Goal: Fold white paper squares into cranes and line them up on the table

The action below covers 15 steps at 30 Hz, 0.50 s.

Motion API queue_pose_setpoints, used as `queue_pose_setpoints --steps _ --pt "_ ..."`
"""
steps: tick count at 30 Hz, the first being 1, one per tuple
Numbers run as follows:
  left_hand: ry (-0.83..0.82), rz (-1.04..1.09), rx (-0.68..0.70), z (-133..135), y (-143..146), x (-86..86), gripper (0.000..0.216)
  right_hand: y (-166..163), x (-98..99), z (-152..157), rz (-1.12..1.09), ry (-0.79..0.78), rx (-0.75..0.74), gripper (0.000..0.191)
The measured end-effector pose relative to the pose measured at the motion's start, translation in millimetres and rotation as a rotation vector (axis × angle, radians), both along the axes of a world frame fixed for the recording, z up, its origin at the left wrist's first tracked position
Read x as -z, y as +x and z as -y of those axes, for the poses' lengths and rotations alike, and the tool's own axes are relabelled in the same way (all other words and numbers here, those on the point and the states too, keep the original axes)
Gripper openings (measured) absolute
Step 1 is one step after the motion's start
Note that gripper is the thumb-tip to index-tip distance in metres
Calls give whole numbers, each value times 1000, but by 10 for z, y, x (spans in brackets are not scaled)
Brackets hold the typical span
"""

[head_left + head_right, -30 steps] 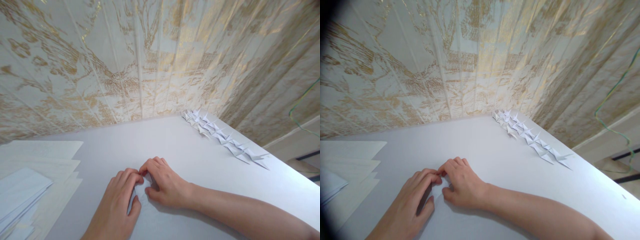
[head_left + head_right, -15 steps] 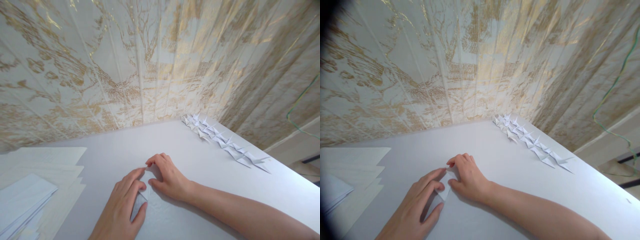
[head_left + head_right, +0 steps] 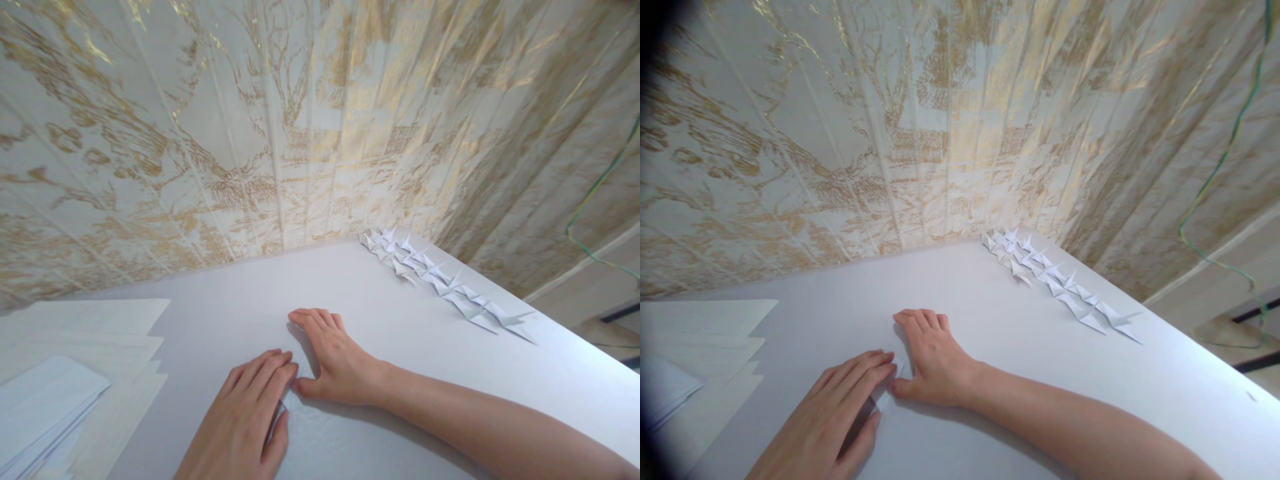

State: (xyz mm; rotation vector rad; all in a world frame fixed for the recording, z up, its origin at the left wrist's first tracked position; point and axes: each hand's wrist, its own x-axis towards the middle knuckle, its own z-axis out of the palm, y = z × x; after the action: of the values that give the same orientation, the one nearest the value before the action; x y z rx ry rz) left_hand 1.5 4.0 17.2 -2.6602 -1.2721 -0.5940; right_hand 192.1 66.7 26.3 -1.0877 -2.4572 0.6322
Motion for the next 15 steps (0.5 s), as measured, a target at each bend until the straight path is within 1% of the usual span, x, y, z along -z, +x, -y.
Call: queue_pose_setpoints --steps 5,8,11,15 --pt "54 -59 16 3 -24 40 45 -1 15 4 2 17 -14 85" --pt "63 -61 18 15 -40 68 53 -19 22 33 6 19 -28 92" --pt "69 -62 13 16 -32 55 55 -47 42 91 0 13 -77 100" --pt "52 -46 1 5 -13 2 50 -72 62 160 -21 8 -97 96"
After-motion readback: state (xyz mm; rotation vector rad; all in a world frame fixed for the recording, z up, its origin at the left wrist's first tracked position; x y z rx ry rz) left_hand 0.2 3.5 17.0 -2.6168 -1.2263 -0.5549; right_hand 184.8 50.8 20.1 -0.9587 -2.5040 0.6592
